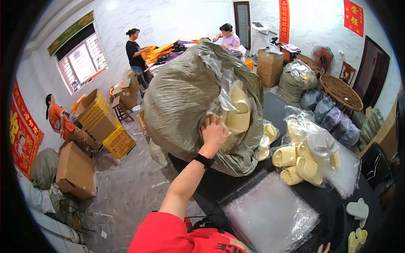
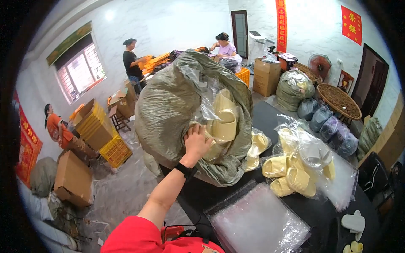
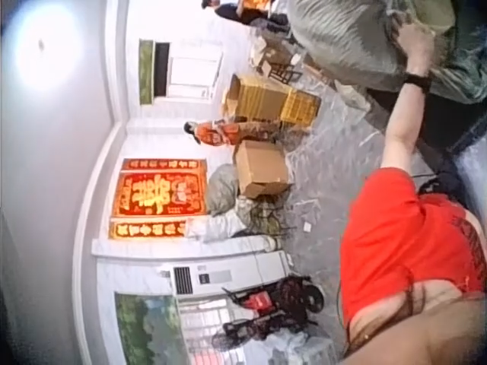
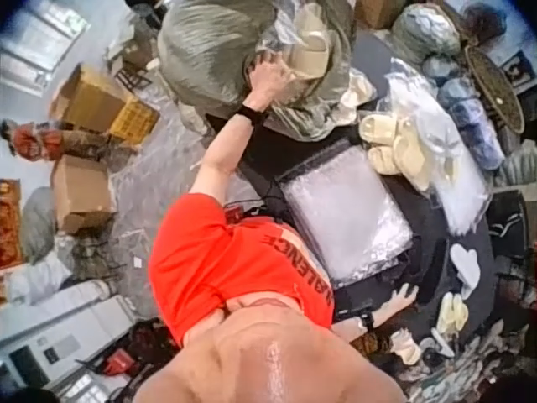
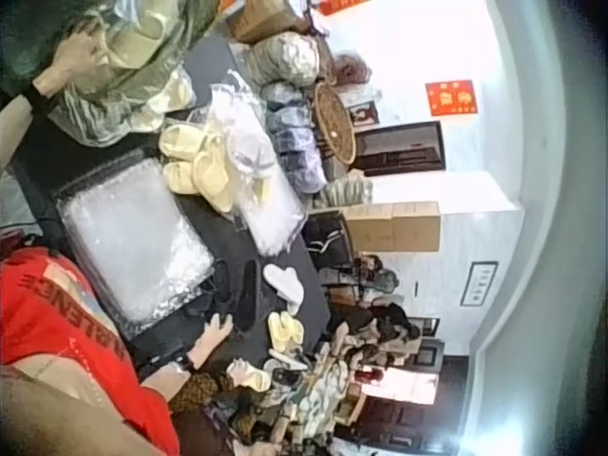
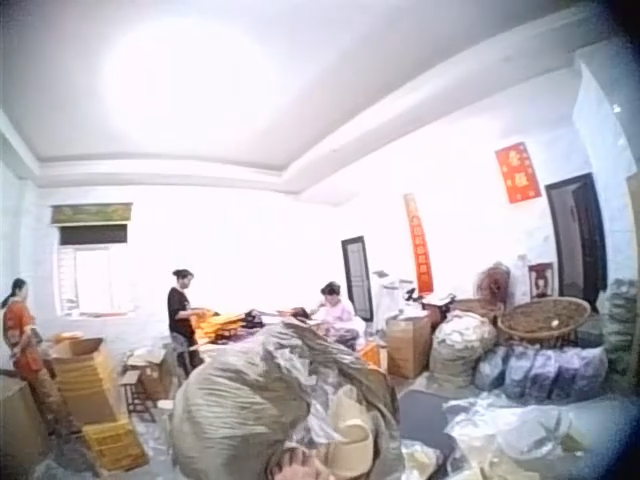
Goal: Pack pairs of slippers into plastic bags for shipping.
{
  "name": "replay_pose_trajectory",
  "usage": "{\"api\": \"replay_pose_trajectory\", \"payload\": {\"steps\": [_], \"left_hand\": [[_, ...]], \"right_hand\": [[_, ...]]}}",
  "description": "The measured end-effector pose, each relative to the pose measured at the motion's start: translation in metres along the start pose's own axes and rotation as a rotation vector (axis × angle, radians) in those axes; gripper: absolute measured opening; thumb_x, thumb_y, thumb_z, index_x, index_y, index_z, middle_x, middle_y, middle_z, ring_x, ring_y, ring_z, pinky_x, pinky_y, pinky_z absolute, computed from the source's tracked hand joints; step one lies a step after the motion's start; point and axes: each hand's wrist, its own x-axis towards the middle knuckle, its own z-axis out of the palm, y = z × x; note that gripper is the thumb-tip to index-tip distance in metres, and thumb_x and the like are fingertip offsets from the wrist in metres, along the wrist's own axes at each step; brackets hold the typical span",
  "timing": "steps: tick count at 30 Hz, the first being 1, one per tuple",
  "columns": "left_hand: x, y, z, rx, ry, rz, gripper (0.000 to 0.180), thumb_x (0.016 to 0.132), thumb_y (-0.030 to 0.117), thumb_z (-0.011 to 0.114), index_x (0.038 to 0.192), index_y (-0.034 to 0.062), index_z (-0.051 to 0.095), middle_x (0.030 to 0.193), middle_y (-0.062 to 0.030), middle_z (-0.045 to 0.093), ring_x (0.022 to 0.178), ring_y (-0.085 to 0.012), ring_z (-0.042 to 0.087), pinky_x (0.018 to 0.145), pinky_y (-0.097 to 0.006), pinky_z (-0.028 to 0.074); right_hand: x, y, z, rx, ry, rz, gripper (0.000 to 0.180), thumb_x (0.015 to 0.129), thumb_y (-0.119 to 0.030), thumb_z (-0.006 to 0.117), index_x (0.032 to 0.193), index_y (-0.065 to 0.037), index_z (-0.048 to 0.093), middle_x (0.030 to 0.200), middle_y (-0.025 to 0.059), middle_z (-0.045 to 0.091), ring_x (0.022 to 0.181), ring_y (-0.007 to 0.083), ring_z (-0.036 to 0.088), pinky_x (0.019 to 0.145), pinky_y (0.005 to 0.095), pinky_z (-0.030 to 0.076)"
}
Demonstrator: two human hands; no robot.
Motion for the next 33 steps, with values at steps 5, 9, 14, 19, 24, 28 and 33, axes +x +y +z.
{"api": "replay_pose_trajectory", "payload": {"steps": [5,9,14,19,24,28,33], "left_hand": [[-0.003,0.01,-0.014,0.001,-0.199,0.03,0.067,0.07,0.035,0.066,0.126,0.0097,0.038,0.121,-0.0129,0.042,0.111,-0.0308,0.04,0.084,-0.046,0.037],[-0.003,-0.001,-0.005,-0.172,-0.023,-0.075,0.073,0.067,0.029,0.07,0.128,0.0096,0.035,0.112,-0.0143,0.048,0.104,-0.0312,0.047,0.079,-0.044,0.041],[-0.002,0.014,-0.014,-0.258,-0.181,-0.069,0.067,0.069,0.025,0.067,0.126,0.0078,0.036,0.104,-0.0174,0.054,0.087,-0.0354,0.056,0.071,-0.044,0.045],[0.001,0.013,-0.015,-0.412,-0.163,0.013,0.052,0.071,0.011,0.06,0.121,0.013,0.043,0.103,-0.0152,0.055,0.083,-0.034,0.058,0.068,-0.043,0.047],[0.011,0.016,-0.086,-0.686,0.228,0.316,0.04,0.069,-0.005,0.049,0.106,0.0093,0.056,0.089,-0.0121,0.056,0.083,-0.0293,0.054,0.073,-0.037,0.044],[0.014,0.05,-0.135,-0.997,-0.008,0.227,0.037,0.074,-0.006,0.054,0.109,0.0046,0.052,0.089,-0.0039,0.051,0.079,-0.0141,0.048,0.074,-0.026,0.041],[-0.003,0.091,-0.166,-1.003,-0.159,0.73,0.036,0.071,-0.005,0.055,0.105,0.0051,0.054,0.086,-0.008,0.051,0.08,-0.0234,0.049,0.073,-0.03,0.041]], "right_hand": [[-0.034,0.006,0.015,-0.062,-0.22,0.005,0.045,0.088,-0.014,0.049,0.128,0.001,0.036,0.131,0.017,0.035,0.117,0.0305,0.039,0.093,0.0428,0.039],[-0.006,0.105,0.027,-0.119,-0.374,0.057,0.054,0.088,-0.024,0.052,0.134,-0.006,0.03,0.137,0.0141,0.031,0.122,0.0291,0.034,0.099,0.0418,0.03],[0.004,0.168,0.069,-0.206,-0.367,-0.014,0.056,0.084,-0.02,0.054,0.134,-0.008,0.03,0.137,0.0139,0.03,0.124,0.0286,0.031,0.101,0.0407,0.026],[0.009,0.203,0.094,-0.424,-0.16,-0.141,0.056,0.08,-0.009,0.054,0.131,-0.003,0.033,0.135,0.0161,0.03,0.124,0.0286,0.029,0.102,0.0372,0.024],[-0.01,0.152,0.082,-0.486,-0.147,-0.242,0.057,0.078,-0.008,0.057,0.13,-0.001,0.034,0.136,0.0183,0.026,0.127,0.0294,0.024,0.105,0.0365,0.02],[-0.039,0.095,0.081,-0.401,-0.184,-0.223,0.057,0.074,-0.004,0.06,0.126,-0.002,0.038,0.136,0.0192,0.026,0.126,0.032,0.024,0.105,0.038,0.019],[-0.074,0.039,0.103,0.18,-0.548,-0.23,0.093,0.065,-0.008,0.071,0.138,-0.011,0.014,0.142,0.0097,0.016,0.125,0.0293,0.029,0.092,0.042,0.034]]}}
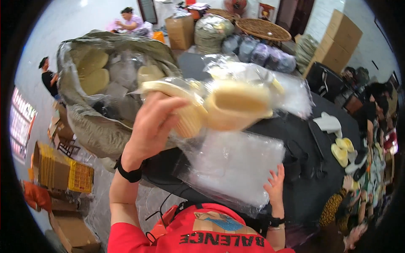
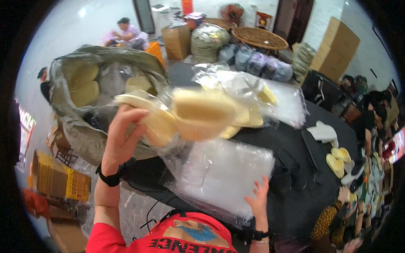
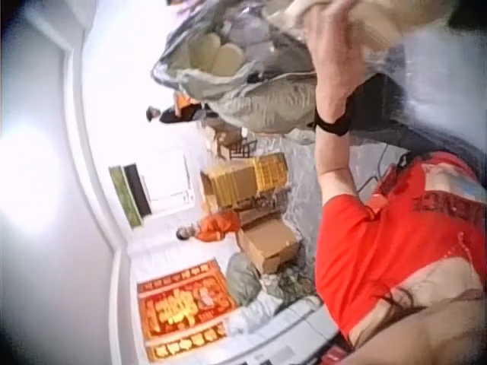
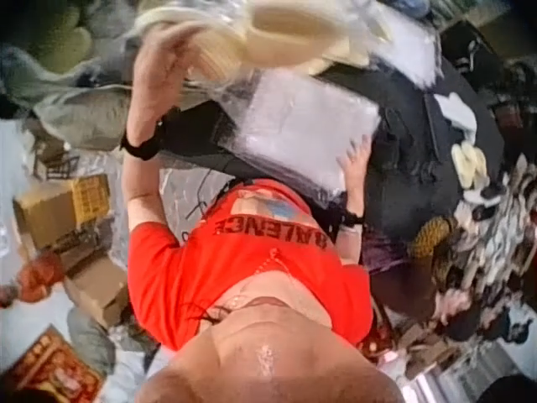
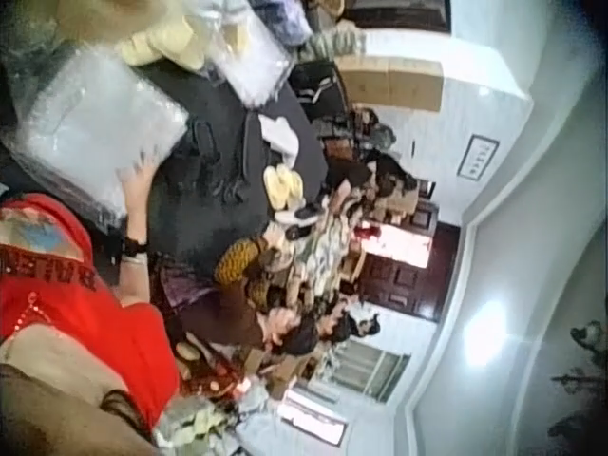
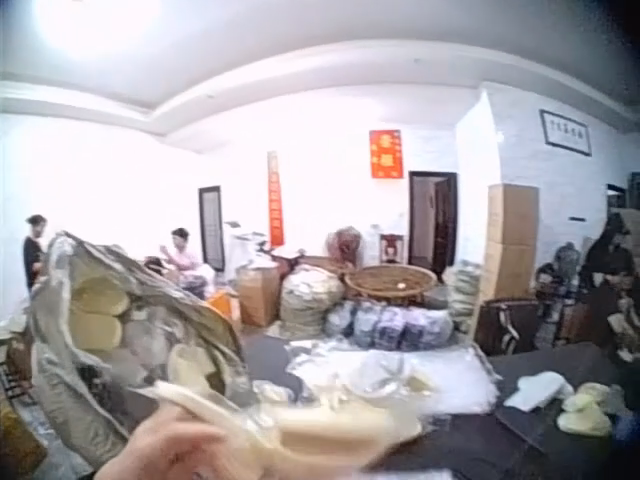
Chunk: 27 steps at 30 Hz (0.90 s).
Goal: Pack pairs of slippers into plastic bags for shipping.
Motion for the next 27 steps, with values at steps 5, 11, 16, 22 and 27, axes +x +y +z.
{"api": "replay_pose_trajectory", "payload": {"steps": [5,11,16,22,27], "left_hand": [[0.005,0.009,0.081,-0.21,-0.649,0.326,0.036,0.071,0.002,0.057,0.107,0.0099,0.057,0.086,-0.0084,0.05,0.085,-0.0266,0.049,0.077,-0.036,0.039],[-0.036,-0.017,0.167,-0.193,-0.611,0.396,0.033,0.073,-0.001,0.052,0.104,0.008,0.058,0.092,-0.007,0.055,0.085,-0.0226,0.052,0.074,-0.032,0.041],[-0.123,-0.096,0.126,-0.698,-0.838,-0.809,0.022,0.067,-0.005,0.043,0.081,0.0016,0.059,0.075,-0.0093,0.059,0.072,-0.0114,0.056,0.061,-0.023,0.044],[-0.251,-0.112,0.134,-0.347,-1.085,-0.703,0.019,0.073,0.002,0.05,0.089,0.0049,0.059,0.073,-0.0068,0.06,0.068,-0.0145,0.055,0.064,-0.027,0.045],[-0.24,-0.084,0.169,-0.867,-0.61,-0.834,0.035,0.079,0.009,0.058,0.113,0.0035,0.053,0.116,-0.014,0.053,0.088,-0.0142,0.053,0.078,-0.029,0.044]], "right_hand": [[0.003,-0.03,0.059,0.351,0.014,-0.394,0.088,0.069,-0.012,0.072,0.137,-0.008,0.017,0.136,0.0117,0.026,0.122,0.0266,0.032,0.096,0.0394,0.032],[-0.001,0.066,0.045,0.249,0.327,0.108,0.059,0.078,-0.007,0.062,0.127,0.002,0.031,0.119,0.0108,0.045,0.108,0.0178,0.046,0.092,0.0289,0.036],[-0.026,0.085,0.014,0.447,0.624,0.43,0.047,0.081,-0.008,0.058,0.123,-0.011,0.036,0.104,0.0065,0.051,0.092,0.0156,0.051,0.069,0.0328,0.047],[-0.022,0.1,-0.005,0.23,0.557,0.454,0.052,0.077,-0.006,0.06,0.122,-0.008,0.036,0.105,0.009,0.048,0.087,0.0161,0.051,0.061,0.0274,0.046],[-0.022,0.115,-0.005,0.113,0.561,0.474,0.053,0.074,-0.001,0.057,0.122,-0.009,0.036,0.094,0.0058,0.053,0.073,0.0126,0.051,0.053,0.025,0.042]]}}
